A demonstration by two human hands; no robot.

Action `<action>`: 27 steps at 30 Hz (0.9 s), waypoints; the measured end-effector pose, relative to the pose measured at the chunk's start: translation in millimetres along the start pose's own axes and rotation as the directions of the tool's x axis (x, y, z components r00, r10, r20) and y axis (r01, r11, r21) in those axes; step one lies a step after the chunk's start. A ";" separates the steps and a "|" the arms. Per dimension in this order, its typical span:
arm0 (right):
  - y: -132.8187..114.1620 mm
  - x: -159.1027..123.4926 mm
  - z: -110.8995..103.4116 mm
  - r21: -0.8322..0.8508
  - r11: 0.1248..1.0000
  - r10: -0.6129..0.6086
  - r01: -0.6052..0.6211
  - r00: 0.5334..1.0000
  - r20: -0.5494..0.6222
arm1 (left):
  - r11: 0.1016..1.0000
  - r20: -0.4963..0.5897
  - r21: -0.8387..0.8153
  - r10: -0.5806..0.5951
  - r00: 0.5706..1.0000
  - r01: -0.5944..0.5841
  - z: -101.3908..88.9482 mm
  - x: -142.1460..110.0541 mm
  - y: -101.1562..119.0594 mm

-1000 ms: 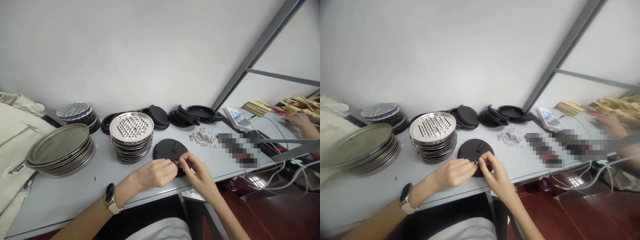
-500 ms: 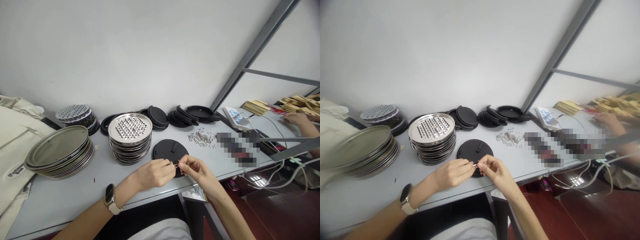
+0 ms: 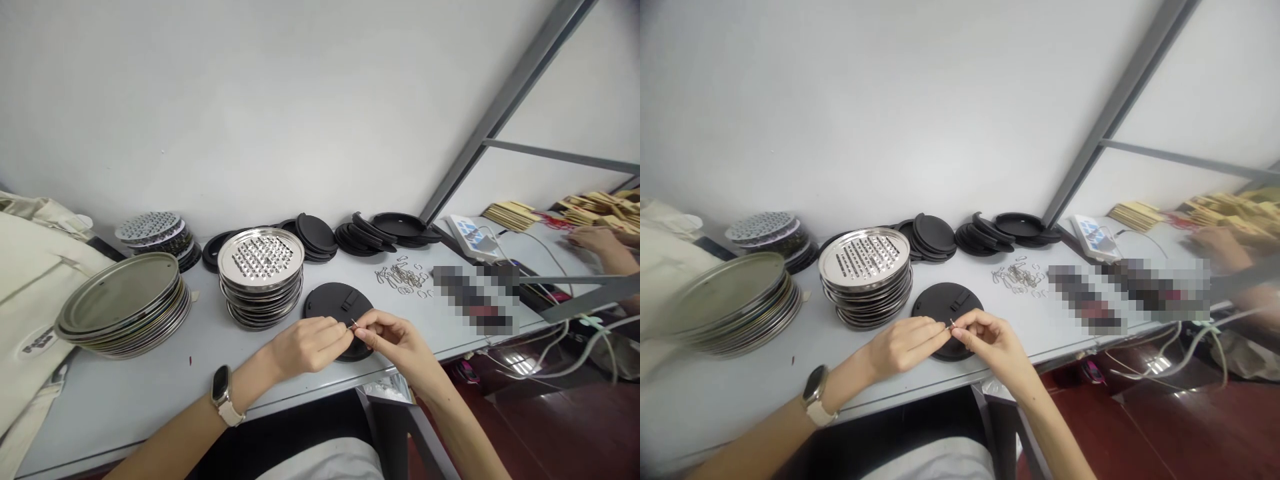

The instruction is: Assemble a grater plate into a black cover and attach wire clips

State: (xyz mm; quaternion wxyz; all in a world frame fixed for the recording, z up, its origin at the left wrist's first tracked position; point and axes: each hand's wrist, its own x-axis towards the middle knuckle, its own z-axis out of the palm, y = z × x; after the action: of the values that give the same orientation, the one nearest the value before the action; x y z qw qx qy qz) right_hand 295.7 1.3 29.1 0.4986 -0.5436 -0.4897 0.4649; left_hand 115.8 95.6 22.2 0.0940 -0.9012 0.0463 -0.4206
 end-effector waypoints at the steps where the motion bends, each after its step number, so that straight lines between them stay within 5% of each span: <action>1: 0.8 0.4 -0.5 0.001 1.000 -0.004 0.004 1.000 -0.003 | 1.000 0.010 0.008 0.009 1.000 -0.009 0.5 -0.5 -0.2; 10: -5.3 -4.2 -11.5 0.085 0.978 0.177 -0.192 0.971 0.158 | 0.990 0.099 0.065 0.118 0.988 -0.125 0.7 -3.3 -1.7; 19: 3.3 -0.5 -2.8 0.022 1.000 -0.008 0.008 1.000 0.013 | 1.000 0.134 -0.012 -0.021 0.991 0.023 -1.3 -4.0 -1.6; 27: 1.8 1.8 -5.9 0.001 0.998 0.059 -0.059 0.997 0.042 | 0.998 0.161 0.033 0.047 0.986 -0.053 -0.3 -4.3 -0.4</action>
State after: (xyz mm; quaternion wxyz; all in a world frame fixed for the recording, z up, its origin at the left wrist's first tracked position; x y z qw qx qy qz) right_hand 301.8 2.5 27.7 0.4748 -0.5476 -0.4832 0.4912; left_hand 112.8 96.7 19.3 0.1247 -0.9287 0.0533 -0.3452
